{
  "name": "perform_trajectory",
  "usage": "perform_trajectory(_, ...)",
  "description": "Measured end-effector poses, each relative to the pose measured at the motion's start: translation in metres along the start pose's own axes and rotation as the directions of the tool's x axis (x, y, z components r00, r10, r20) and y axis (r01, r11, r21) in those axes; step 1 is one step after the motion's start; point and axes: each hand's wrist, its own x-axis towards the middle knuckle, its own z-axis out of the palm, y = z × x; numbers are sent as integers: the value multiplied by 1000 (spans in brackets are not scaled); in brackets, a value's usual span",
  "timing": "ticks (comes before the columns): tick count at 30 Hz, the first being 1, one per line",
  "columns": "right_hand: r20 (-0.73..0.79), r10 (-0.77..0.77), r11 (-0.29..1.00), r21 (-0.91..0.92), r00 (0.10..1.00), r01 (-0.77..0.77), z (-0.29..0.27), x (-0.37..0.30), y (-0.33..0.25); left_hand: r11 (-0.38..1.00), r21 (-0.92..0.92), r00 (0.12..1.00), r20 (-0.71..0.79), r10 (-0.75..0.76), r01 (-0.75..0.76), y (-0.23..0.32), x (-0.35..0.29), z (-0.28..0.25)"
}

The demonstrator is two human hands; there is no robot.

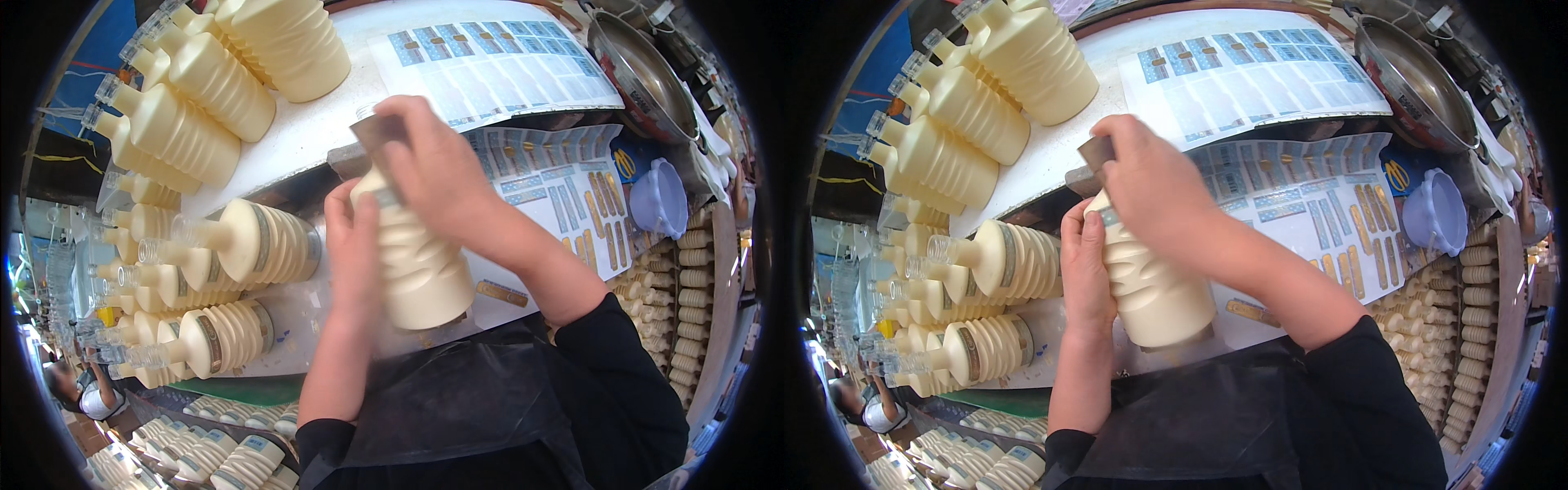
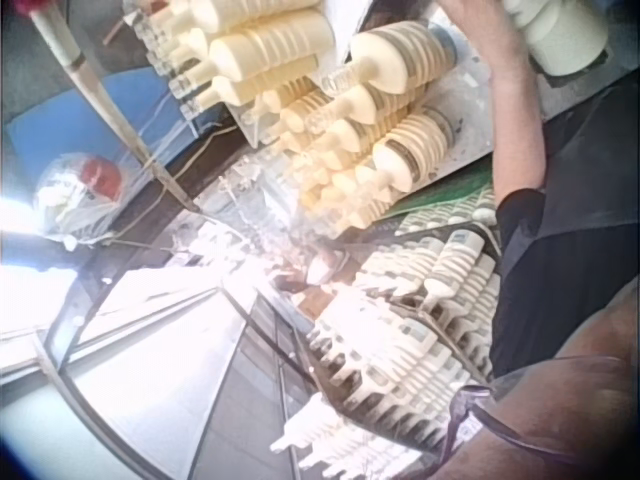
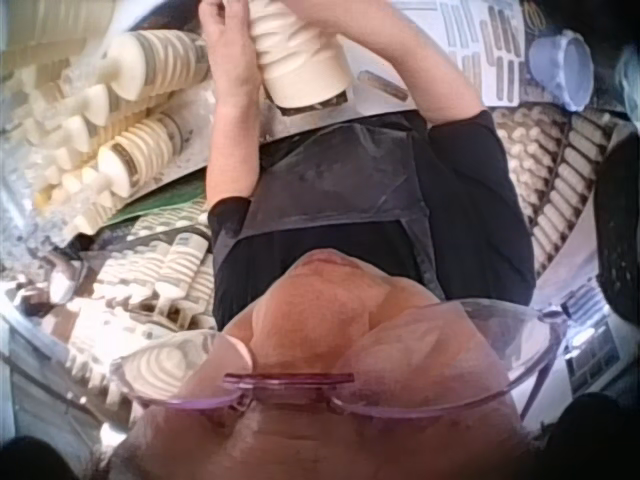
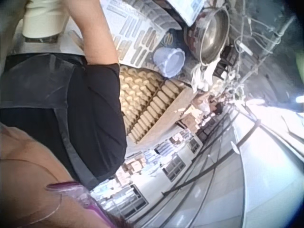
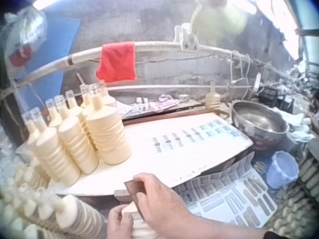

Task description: The person applies adhesive labels to the necks of cream-colored plastic bottles. They pick up each bottle, align and smooth the label, then place the bottle back on the table. The process repeats for multiple bottles in a consistent sequence.

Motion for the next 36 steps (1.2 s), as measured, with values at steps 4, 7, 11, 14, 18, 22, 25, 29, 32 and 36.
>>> perform_trajectory(4, -15, 82, 987, 143, 997, -79, -19, -10, 23, 996, -90, 1000, 20, 9, -7, -6, 3, -7)
perform_trajectory(7, -34, 91, 977, 195, 995, -83, -18, -17, 38, 990, -141, 999, 32, 30, -25, -12, 5, -12)
perform_trajectory(11, -81, 65, 977, 210, 995, -46, -15, -19, 50, 989, -140, 998, 24, 57, -53, -20, 7, -18)
perform_trajectory(14, -112, 34, 985, 170, 993, -14, -17, -20, 50, 990, -87, 994, -15, 113, -113, -21, 4, -16)
perform_trajectory(18, -97, -5, 995, 98, 995, 14, -20, -21, 52, 907, 361, 968, -49, 248, -214, -11, -16, -15)
perform_trajectory(22, -115, 22, 960, 279, 993, 11, -27, -36, 37, 283, 852, 861, 311, 403, -441, -9, -43, -16)
perform_trajectory(25, -90, 69, 972, 230, 994, -47, -26, -38, 40, 622, 687, 922, 211, 325, -376, -15, -44, -8)
perform_trajectory(29, -136, 42, 995, 93, 990, -30, -29, -39, 29, 688, 651, 947, 192, 257, -320, -17, -46, -11)
perform_trajectory(32, -62, -142, 973, 174, 988, 151, -30, -46, 5, 737, 601, 951, 187, 245, -309, -14, -49, -7)
perform_trajectory(36, -191, -77, 988, 117, 979, 100, -49, -11, 29, 814, 516, 964, 152, 218, -265, -19, -60, -10)
